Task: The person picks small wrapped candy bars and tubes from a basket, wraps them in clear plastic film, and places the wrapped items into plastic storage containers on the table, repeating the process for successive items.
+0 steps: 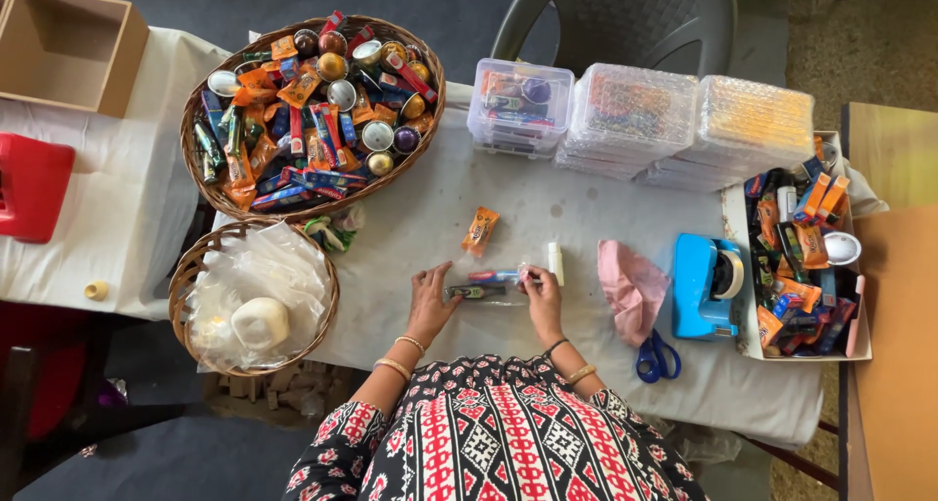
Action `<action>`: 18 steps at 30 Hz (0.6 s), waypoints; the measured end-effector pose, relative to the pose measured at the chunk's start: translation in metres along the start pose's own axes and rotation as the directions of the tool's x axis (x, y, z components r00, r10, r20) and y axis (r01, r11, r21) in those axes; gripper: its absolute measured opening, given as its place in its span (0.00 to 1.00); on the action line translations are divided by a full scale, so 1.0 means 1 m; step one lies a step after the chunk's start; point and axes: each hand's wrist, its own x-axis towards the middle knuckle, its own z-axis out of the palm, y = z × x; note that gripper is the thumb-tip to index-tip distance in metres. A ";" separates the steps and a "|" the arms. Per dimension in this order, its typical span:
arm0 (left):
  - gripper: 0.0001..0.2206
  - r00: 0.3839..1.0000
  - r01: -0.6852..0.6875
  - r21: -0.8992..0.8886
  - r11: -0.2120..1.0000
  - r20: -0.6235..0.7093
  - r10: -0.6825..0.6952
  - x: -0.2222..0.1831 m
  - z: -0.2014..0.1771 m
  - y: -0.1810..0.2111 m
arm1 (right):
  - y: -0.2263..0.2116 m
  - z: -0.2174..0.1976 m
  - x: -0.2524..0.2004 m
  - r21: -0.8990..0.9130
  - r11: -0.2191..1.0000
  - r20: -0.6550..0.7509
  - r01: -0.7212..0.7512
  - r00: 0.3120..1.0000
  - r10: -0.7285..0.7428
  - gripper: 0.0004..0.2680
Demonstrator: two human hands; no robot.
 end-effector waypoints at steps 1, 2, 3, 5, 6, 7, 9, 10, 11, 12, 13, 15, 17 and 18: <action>0.35 1.000 0.002 -0.001 1.000 -0.002 -0.002 0.000 -0.001 0.000 | 0.006 0.001 0.001 -0.001 1.000 0.002 0.000 1.000 0.000 0.07; 0.36 1.000 0.001 -0.001 1.000 0.003 -0.001 0.000 -0.002 0.000 | 0.012 0.002 0.002 -0.096 0.994 0.017 0.052 0.999 -0.051 0.08; 0.36 1.000 0.002 -0.002 1.000 0.010 -0.002 0.000 -0.002 0.001 | 0.019 0.002 0.002 -0.189 0.976 0.036 0.103 0.995 -0.098 0.08; 0.36 1.000 -0.013 -0.005 1.000 0.008 0.013 -0.001 -0.002 -0.004 | 0.022 0.003 0.005 -0.175 0.983 0.061 0.055 0.997 -0.045 0.09; 0.37 1.000 -0.030 -0.007 1.000 0.008 0.030 -0.001 -0.002 -0.006 | 0.024 0.004 0.006 -0.161 0.987 0.085 0.007 0.996 0.007 0.11; 0.37 1.000 -0.028 -0.008 1.000 0.007 0.028 -0.001 -0.002 -0.008 | 0.030 0.001 0.007 -0.162 0.987 0.087 0.006 0.996 0.008 0.11; 0.37 0.999 -0.039 -0.004 0.999 0.014 0.039 -0.001 -0.002 -0.011 | 0.041 -0.005 0.011 -0.003 0.994 0.094 -0.111 0.989 0.111 0.14; 0.37 0.999 -0.038 -0.005 0.999 0.013 0.038 -0.001 -0.002 -0.012 | 0.033 -0.005 0.009 -0.004 0.994 0.095 -0.111 0.989 0.111 0.14; 0.37 0.999 -0.047 -0.005 0.999 0.017 0.047 -0.002 -0.002 -0.013 | 0.025 -0.006 0.007 -0.084 0.992 0.128 -0.090 0.987 0.100 0.16; 0.37 0.998 -0.056 -0.005 0.998 0.020 0.056 -0.002 -0.002 -0.014 | 0.017 -0.007 0.004 -0.162 0.985 0.162 -0.065 0.983 0.092 0.18; 0.37 0.998 -0.055 -0.006 0.998 0.020 0.055 -0.002 -0.002 -0.014 | 0.002 -0.004 0.002 -0.163 0.985 0.163 -0.065 0.982 0.092 0.18; 0.36 0.991 -0.135 0.068 0.989 0.021 0.134 -0.003 -0.004 -0.015 | -0.027 0.001 -0.002 -0.161 0.986 0.302 0.035 0.953 0.015 0.21; 0.35 0.990 -0.140 0.091 0.986 0.037 0.137 -0.003 -0.005 -0.014 | -0.031 0.003 -0.002 -0.191 0.970 0.366 0.149 0.928 -0.070 0.20; 0.35 0.988 -0.147 0.115 0.982 0.053 0.142 -0.004 -0.005 -0.014 | -0.033 0.004 -0.002 -0.213 0.941 0.430 0.262 0.890 -0.150 0.18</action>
